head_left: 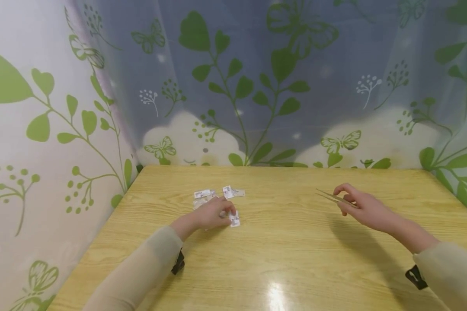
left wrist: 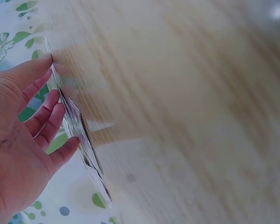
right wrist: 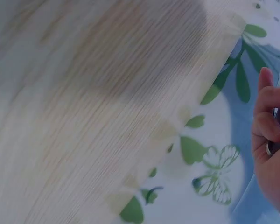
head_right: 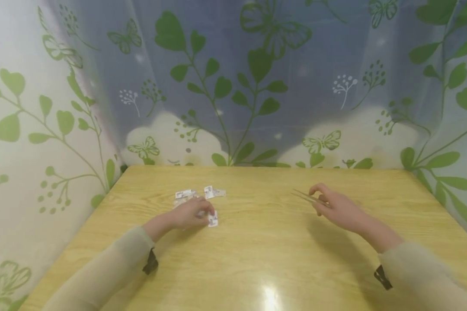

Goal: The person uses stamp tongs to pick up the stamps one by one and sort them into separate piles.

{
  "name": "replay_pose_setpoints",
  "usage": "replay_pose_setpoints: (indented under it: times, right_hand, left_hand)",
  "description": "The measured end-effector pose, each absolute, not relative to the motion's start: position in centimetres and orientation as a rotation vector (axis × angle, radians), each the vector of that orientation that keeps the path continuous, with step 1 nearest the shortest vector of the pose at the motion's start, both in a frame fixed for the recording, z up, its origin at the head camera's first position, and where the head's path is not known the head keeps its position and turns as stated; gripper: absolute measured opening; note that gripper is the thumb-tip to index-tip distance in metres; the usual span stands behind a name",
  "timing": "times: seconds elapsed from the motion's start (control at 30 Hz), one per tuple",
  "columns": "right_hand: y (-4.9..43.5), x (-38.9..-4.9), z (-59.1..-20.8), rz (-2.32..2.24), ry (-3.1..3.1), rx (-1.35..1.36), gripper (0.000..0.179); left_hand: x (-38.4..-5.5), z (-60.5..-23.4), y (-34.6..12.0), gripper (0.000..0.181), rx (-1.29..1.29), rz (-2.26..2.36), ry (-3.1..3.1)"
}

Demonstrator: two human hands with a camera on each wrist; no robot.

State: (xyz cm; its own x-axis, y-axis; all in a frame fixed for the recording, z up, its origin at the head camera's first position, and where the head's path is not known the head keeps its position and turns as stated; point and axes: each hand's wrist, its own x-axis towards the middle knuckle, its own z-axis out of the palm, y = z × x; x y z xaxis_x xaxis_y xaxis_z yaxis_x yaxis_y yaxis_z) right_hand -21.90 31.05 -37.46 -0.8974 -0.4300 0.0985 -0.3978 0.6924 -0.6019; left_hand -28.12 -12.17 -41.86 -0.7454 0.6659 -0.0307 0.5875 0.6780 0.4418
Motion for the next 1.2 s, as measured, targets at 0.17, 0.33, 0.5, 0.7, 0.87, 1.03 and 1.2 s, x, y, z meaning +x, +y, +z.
replay_pose_setpoints:
  times: [0.17,0.33,0.5,0.7,0.87,1.03,1.2]
  right_hand:
    - [29.0,-22.9,-37.8,-1.003,2.782,-0.727,0.028]
    - [26.7,-24.2,-38.7,-0.987,2.756,-0.788,0.025]
    - [23.9,-25.3,-39.7,-0.963,2.722,-0.862,0.02]
    - [20.7,-26.2,-40.6,-0.9,2.691,-0.943,0.018]
    - [18.4,-26.6,-40.8,-0.831,2.624,-1.021,0.017]
    - [16.8,-26.7,-41.0,-0.791,2.574,-1.052,0.015]
    - [15.8,-26.9,-40.9,-0.77,2.553,-1.033,0.014]
  left_hand:
    - [-28.1,-41.8,-12.2,0.017,1.016,0.601,2.706]
    - [-28.1,-41.7,-12.2,0.018,1.023,0.594,2.711]
    - [-27.9,-41.6,-12.2,0.018,1.009,0.597,2.709]
    - [-27.7,-41.5,-12.1,0.018,1.006,0.595,2.705]
    - [-27.7,-41.6,-12.0,0.017,1.012,0.598,2.704]
    - [-27.8,-41.6,-12.0,0.024,1.009,0.628,2.71]
    - [-27.8,-41.8,-11.8,0.033,0.967,0.647,2.739]
